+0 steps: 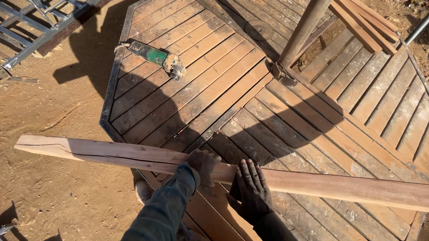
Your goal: Sanding a curved wooden plank by hand using sandpaper
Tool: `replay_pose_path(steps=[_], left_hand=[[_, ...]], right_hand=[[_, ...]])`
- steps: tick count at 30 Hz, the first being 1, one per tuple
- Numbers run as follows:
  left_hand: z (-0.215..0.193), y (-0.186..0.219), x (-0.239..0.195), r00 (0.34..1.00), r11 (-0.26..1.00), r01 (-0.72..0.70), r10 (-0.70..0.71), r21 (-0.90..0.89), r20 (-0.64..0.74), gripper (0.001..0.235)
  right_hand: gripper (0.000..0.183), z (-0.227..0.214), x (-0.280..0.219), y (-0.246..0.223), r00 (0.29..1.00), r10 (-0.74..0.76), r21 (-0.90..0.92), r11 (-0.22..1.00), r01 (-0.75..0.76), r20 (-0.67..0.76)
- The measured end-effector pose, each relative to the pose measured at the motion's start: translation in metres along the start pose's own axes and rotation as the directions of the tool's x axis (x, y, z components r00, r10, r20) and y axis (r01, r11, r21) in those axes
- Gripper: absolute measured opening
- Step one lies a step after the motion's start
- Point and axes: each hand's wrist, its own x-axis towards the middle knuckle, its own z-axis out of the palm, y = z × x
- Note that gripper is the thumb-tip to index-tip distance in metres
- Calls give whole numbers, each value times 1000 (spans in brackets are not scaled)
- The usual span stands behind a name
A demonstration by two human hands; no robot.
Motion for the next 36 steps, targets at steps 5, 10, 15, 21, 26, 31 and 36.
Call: replay_pose_path(steps=[5,10,15,21,26,31,36], left_hand=[[-150,83,-16,988,990,134,-130,-36,82,94],[-175,99,-16,979,985,172,-169,-12,113,71],[-199,111,-18,962,981,192,-188,0,198,94],[-183,101,-20,995,995,96,-98,-35,-33,60],[-190,106,-19,961,982,188,-185,2,204,87],[-192,108,-21,977,983,180,-177,-18,123,81],[-185,106,-21,979,985,173,-171,-10,109,74]], right_hand=[[88,-97,-59,96,981,190,-294,937,-190,-30],[92,-140,-111,156,857,497,-414,758,-504,-134],[91,-67,-59,71,929,353,-294,882,-369,-108],[91,8,-25,5,992,66,-68,996,-59,108],[88,-93,-71,91,990,137,-291,947,-136,-20],[80,-167,-136,162,926,324,-795,501,-341,-193],[102,-107,-86,108,910,324,-422,810,-408,-257]])
